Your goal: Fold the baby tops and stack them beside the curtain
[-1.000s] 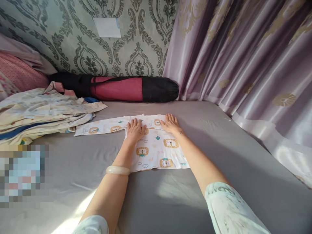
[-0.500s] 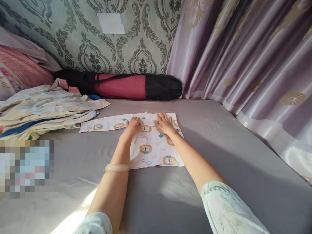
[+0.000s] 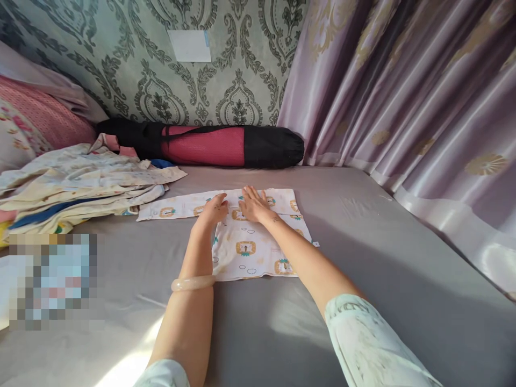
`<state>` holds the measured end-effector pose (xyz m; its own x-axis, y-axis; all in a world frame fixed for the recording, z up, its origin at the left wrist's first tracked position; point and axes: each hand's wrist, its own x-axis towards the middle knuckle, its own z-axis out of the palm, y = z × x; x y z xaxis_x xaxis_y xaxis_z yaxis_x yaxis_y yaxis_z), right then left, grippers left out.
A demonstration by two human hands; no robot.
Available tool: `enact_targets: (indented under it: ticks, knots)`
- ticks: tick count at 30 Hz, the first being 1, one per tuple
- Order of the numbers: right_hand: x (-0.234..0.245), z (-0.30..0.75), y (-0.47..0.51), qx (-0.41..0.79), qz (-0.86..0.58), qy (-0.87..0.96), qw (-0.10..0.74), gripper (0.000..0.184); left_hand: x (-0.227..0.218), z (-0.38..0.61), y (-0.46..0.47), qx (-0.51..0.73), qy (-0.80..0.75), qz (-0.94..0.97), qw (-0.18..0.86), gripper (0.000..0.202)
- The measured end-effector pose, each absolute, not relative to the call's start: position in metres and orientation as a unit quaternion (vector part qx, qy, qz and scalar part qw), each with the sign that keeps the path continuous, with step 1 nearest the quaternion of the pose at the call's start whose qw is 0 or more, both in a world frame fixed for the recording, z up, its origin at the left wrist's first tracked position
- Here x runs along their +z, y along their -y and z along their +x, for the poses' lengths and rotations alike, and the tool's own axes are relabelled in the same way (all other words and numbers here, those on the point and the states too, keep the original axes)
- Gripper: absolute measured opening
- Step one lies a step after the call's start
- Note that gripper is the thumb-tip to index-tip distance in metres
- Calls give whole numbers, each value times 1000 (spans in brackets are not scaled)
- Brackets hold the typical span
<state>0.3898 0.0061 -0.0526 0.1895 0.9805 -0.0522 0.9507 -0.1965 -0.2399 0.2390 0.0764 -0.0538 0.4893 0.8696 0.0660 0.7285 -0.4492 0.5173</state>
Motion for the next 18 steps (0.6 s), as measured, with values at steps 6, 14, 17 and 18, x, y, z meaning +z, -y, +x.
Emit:
enact_targets:
  ticks: [6,14,17,18]
  knots:
    - [-62,367,-33,112,-758,636,93,66,-55,240,-77,142,-470,833,255,49]
    - [-71,366,-31,81,-756,637,124,61,-50,250,-67,115,-474,843,228,45]
    - [-65,374,-32,116,-749,639,136,62,-45,253,-61,110,-460,853,222,52]
    - [-63,379,-30,116,-751,634,143,62,-44,254,-60,113,-457,855,218,57]
